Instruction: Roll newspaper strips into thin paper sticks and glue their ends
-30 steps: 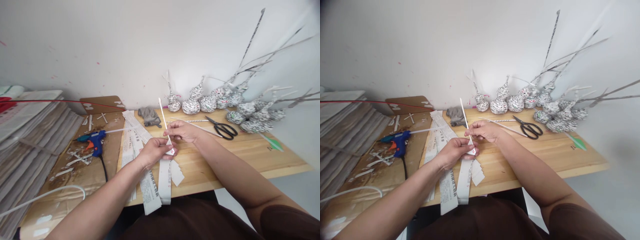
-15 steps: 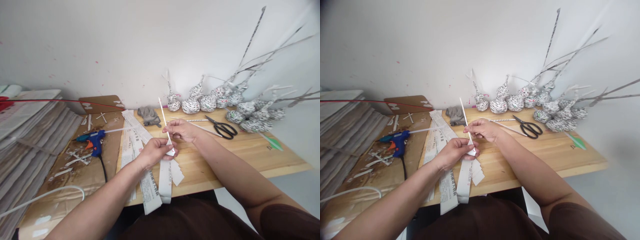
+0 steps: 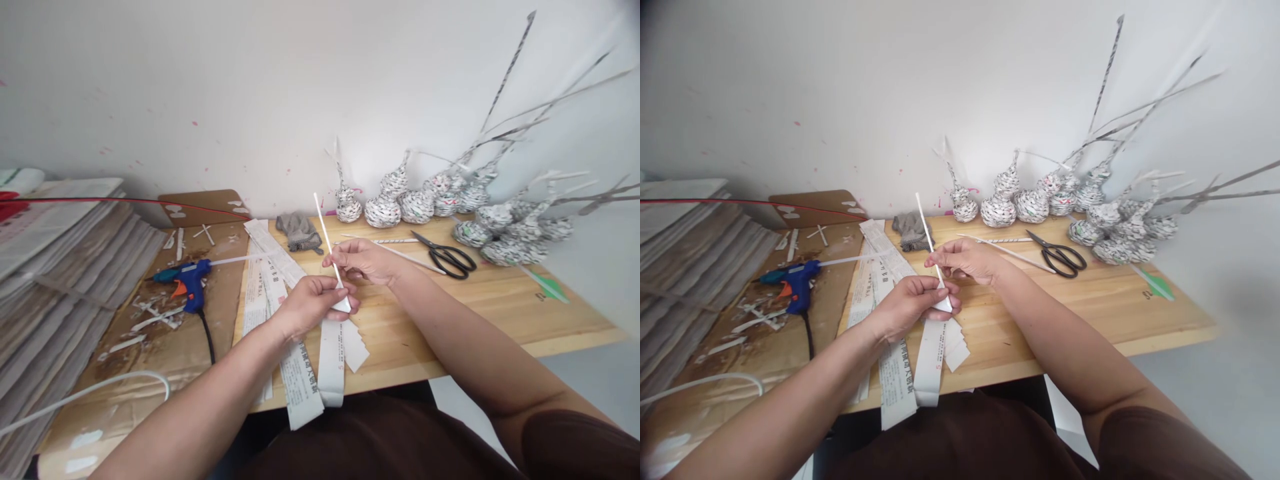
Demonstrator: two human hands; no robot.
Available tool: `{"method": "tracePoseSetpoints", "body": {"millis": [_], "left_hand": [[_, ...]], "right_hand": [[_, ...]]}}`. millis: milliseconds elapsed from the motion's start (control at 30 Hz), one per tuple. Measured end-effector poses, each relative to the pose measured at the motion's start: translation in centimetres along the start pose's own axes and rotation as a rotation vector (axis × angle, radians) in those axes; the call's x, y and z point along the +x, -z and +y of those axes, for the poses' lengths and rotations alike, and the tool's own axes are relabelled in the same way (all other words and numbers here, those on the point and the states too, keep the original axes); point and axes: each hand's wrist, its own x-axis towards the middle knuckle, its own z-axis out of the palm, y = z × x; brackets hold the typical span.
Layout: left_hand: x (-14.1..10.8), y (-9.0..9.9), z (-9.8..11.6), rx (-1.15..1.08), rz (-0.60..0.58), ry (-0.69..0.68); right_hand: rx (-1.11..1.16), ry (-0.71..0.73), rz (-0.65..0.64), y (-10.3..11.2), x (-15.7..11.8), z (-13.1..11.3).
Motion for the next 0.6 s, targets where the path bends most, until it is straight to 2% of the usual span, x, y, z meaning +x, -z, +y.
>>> {"method": "tracePoseSetpoints", "body": {"millis": [67, 300, 467, 600], "left_hand": [[0.01, -0.01, -0.04, 0.004, 0.005, -0.001], [0.06, -0.04, -0.11, 0.006, -0.003, -0.022], [-0.06, 0.13, 0.26, -0.014, -0.031, -0.015], [-0.07, 0.24, 0.32, -0.015, -0.058, -0.024]], "right_hand": [[-0.007, -0.01, -0.003, 0.04, 0.01, 0.0], [-0.105, 0.124, 0.184, -0.74, 0.14, 0.21], [-0.015, 0.006, -0.035, -0.27, -0.26, -0.21], [0.075, -0.018, 0.009, -0.24, -0.16, -0.17]]}}
